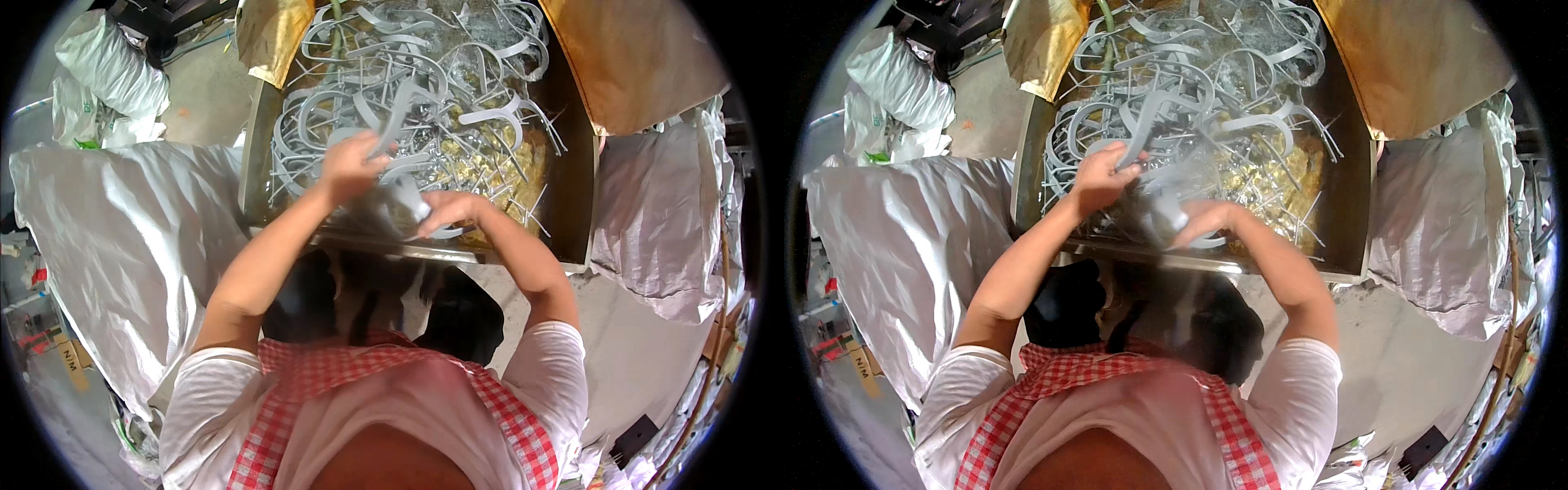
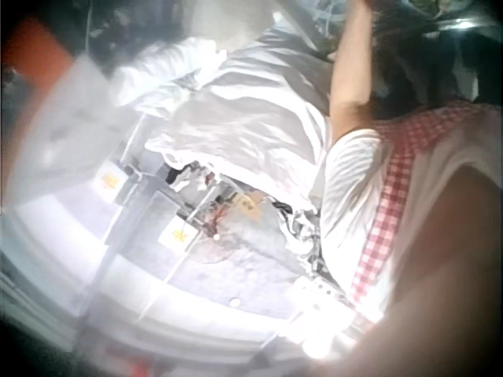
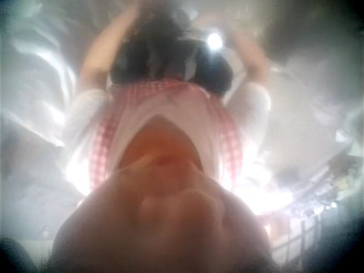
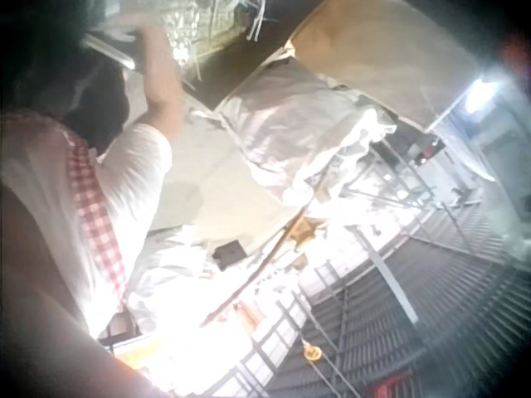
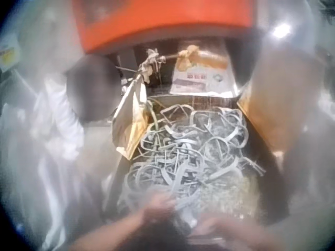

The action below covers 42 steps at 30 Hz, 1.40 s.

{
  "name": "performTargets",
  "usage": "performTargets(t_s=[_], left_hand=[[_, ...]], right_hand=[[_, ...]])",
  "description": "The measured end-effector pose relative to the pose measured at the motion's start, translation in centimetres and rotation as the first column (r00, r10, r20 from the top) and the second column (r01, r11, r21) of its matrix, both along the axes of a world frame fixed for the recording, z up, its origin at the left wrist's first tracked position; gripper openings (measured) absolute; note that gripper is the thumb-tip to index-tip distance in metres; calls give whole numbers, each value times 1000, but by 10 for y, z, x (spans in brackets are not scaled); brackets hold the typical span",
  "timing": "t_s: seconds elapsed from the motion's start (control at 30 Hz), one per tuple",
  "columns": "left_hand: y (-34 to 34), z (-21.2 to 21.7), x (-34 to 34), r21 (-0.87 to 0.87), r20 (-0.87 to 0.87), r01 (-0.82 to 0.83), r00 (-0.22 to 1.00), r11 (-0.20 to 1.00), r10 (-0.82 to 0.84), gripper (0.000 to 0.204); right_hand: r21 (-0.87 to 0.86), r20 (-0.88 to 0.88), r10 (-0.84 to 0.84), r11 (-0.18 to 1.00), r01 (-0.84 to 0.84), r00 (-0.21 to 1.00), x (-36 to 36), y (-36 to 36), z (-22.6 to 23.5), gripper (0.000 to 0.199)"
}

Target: The person cleans plastic parts by hand in a water tank, stirs them with a stick, and places them into a large white bag.

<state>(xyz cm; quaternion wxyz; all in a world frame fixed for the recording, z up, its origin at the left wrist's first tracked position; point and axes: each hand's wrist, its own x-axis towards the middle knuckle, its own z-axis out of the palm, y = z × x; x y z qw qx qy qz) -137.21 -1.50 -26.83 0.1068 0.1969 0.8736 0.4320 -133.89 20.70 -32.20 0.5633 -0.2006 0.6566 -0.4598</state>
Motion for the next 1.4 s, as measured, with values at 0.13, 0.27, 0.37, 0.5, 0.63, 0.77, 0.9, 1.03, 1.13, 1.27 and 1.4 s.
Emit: performTargets(t_s=[0.13, 0.27, 0.37, 0.5, 0.63, 0.77, 0.9, 1.03, 1.13, 1.27, 1.4], left_hand=[[-4, -4, 1, 426, 567, -586, 767, 689, 301, 20], [17, 9, 0, 589, 758, -789, 615, 177, 217, 20], [40, 16, 6, 465, 461, -557, 816, 688, 348, 25], [67, 26, 6, 222, -265, 4, 963, 975, 56, 33], [60, 39, -8, -28, -337, 291, 898, 956, -283, 30], [41, 64, -1, -330, -389, 378, 780, 865, -490, 21], [19, 60, 1, -335, -557, 431, 626, 838, -545, 22], [24, 75, 17, -320, -540, 464, 627, 826, -561, 16], [23, 54, 18, -315, -624, 410, 590, 856, -512, 14], [13, 55, 18, -251, -633, 432, 603, 866, -485, 15], [-1, 57, 10, -225, -603, 492, 607, 841, -517, 18]], right_hand=[[-28, 123, -423, 903, 429, 898, -7, 44, 28, 51], [-255, 334, -787, 454, 854, 519, 0, 85, 48, 47], [-313, 406, -833, 259, 914, 375, 2, 93, 64, 46], [-393, 463, -710, 372, 841, 531, 6, 81, 71, 53], [-280, 405, -787, 378, 882, 466, -4, 83, 63, 36], [-323, 412, -746, 417, 850, 523, -15, 95, 41, 21], [-284, 200, -812, 488, 825, 549, -21, 77, 43, 28], [-246, 288, -923, 186, 951, 255, -23, 83, 23, 38], [-96, 445, -893, 33, 995, 73, -33, 90, 11, 38], [53, 576, -804, -148, 988, -151, -42, 92, 10, 33], [-39, 654, -754, -124, 992, -68, -38, 140, 11, 27]])
